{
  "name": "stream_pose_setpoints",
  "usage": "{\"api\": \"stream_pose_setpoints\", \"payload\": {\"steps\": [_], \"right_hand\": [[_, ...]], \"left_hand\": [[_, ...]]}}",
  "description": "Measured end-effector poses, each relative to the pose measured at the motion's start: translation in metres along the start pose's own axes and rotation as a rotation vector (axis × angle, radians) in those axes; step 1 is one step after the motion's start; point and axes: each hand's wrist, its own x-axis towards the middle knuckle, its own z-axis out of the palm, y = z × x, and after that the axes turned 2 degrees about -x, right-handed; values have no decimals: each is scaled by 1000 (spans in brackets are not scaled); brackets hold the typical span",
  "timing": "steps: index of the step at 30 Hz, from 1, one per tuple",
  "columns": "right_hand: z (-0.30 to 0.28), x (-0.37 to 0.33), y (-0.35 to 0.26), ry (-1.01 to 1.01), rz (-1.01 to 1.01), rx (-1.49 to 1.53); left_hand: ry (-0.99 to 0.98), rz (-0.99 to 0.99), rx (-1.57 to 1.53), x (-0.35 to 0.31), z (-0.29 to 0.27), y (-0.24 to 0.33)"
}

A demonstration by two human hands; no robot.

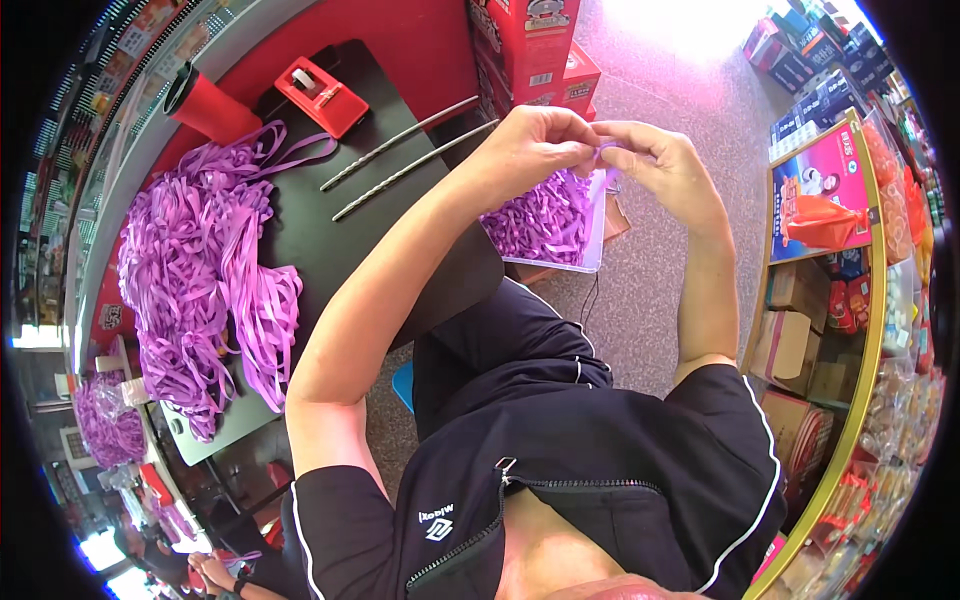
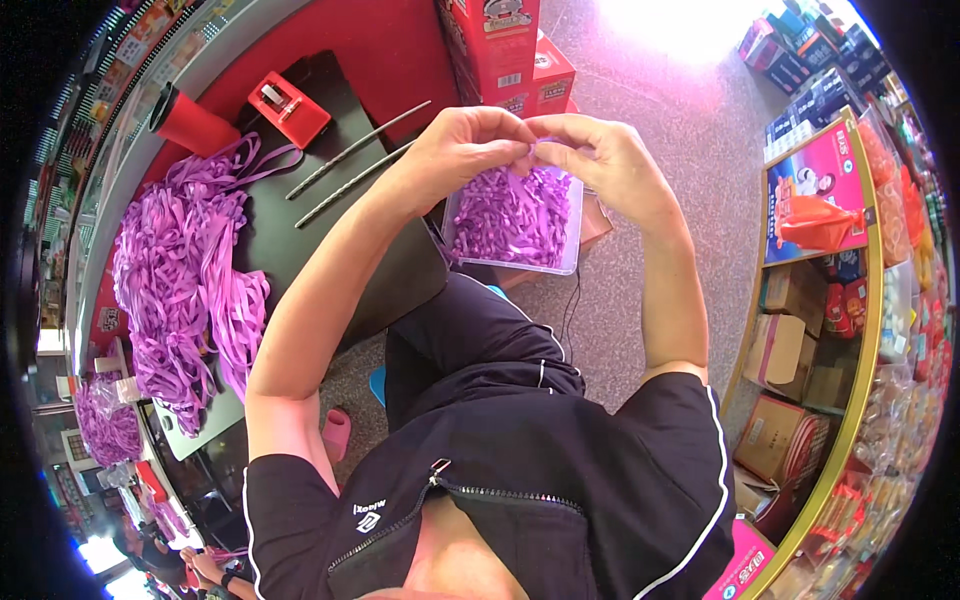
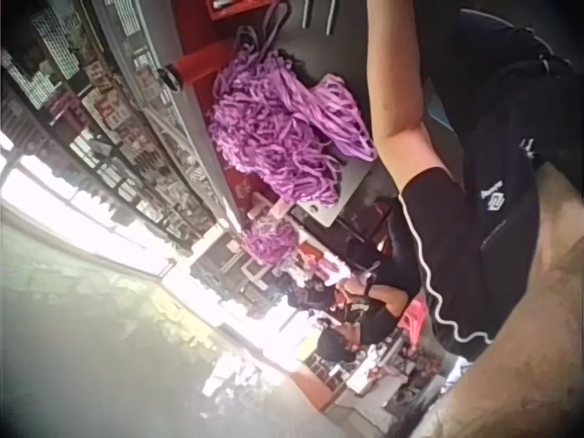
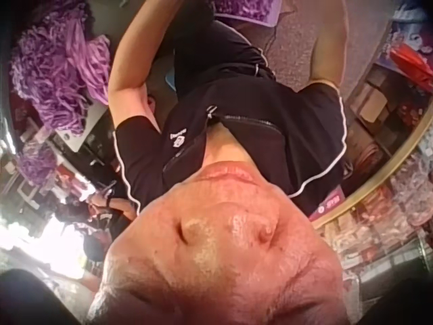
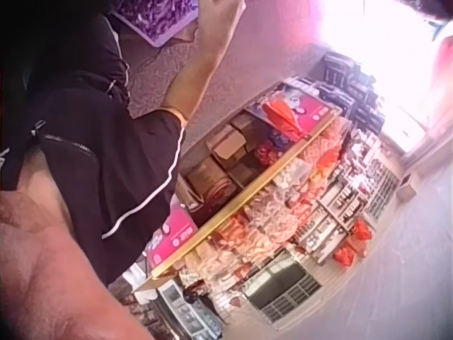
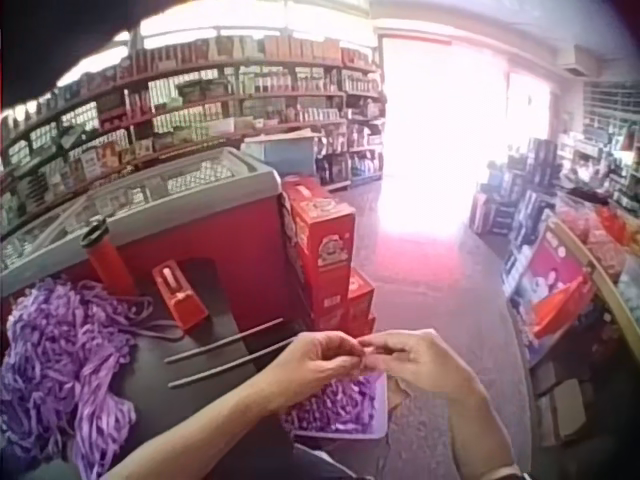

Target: Organizing purple ribbons by sliding them onto metal rods for preparation.

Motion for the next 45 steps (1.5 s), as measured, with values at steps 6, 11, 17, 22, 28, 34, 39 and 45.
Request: {"api": "stream_pose_setpoints", "payload": {"steps": [6, 11, 17, 22, 28, 34, 39, 45], "right_hand": [[10, 11, 50, 110, 147, 411], [50, 55, 91, 148, 245, 650], [112, 112, 102, 287, 310, 1169], [133, 125, 103, 151, 265, 1224], [141, 118, 78, 347, 142, 1021], [144, 125, 78, 591, 55, 680], [150, 117, 70, 574, 14, 355], [151, 118, 88, 542, -156, 505]], "left_hand": [[49, 17, 217, 25, -9, -11], [348, 204, 692, 24, -41, -28], [759, 126, 291, 8, -98, -32], [903, 160, 269, -15, -110, -45], [990, 175, 425, -22, -98, -43], [996, 175, 472, -22, -97, -48], [977, 213, 512, -24, -99, -52], [896, 212, 492, -23, -95, -47]]}}
